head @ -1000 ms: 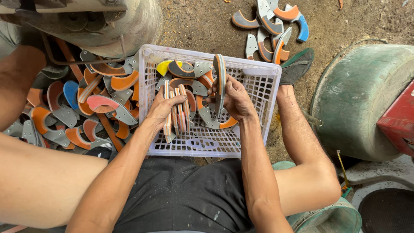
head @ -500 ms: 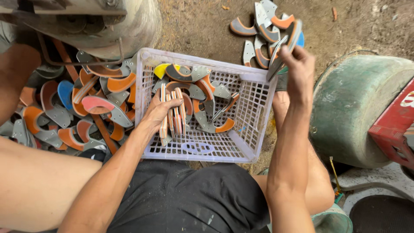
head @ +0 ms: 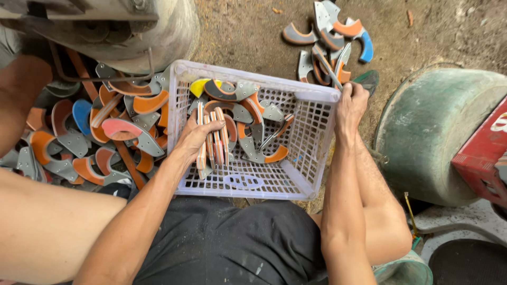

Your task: The person sits on the ground and sorts colorful curved plastic sliders from a white basket into a pile on the floor. They pick up items one by one or in small groups, inspect them, and place them aside.

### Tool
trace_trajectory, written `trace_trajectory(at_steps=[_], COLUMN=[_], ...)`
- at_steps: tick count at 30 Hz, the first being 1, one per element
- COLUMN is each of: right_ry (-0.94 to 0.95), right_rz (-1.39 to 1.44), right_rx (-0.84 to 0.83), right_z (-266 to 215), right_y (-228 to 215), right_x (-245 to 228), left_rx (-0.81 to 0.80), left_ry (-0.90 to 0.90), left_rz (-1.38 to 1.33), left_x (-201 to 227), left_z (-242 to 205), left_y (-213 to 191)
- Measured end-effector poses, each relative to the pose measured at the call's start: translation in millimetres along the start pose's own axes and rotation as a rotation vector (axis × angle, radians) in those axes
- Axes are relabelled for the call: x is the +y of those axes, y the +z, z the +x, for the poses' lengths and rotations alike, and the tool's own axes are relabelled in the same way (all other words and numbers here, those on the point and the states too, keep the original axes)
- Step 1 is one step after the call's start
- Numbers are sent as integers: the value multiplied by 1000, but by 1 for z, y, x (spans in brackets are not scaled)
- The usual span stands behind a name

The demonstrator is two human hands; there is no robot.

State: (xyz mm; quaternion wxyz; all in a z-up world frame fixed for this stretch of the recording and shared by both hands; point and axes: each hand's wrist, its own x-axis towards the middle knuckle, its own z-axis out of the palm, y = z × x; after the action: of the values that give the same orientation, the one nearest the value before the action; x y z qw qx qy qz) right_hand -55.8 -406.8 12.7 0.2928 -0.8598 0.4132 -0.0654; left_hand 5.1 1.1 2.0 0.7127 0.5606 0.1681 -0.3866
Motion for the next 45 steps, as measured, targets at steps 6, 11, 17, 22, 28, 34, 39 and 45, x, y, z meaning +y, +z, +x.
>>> trace_trajectory(at_steps=[6, 11, 17, 22, 28, 34, 39, 45], right_ry=[-394, -691, -291, -42, 96, -230, -477, -699], right_rz=[9, 41, 5, -238, -136, -203, -745, -855], right_rx=[411, 159, -796, -981, -906, -849, -865, -767], right_z=[-64, -99, -161, -229, -225, -195, -213, -192], right_y=[-9, 32, 160, 226, 217, 158, 156, 166], right_x=[-31, -64, -57, -68, -63, -35, -33, -1], left_rx=[-71, -68, -74, -64, -7, -17, 24, 63], left_ry=[-14, 96, 175, 160, 171, 182, 197, 199], left_rz=[-144, -73, -64, -126, -194, -224, -214, -178], left_x=[26, 65, 115, 143, 126, 118, 119, 117], left_z=[-14, -35, -93, -124, -106, -95, -104, -95], left_y=[7, 6, -11, -30, -28, -35, -39, -41])
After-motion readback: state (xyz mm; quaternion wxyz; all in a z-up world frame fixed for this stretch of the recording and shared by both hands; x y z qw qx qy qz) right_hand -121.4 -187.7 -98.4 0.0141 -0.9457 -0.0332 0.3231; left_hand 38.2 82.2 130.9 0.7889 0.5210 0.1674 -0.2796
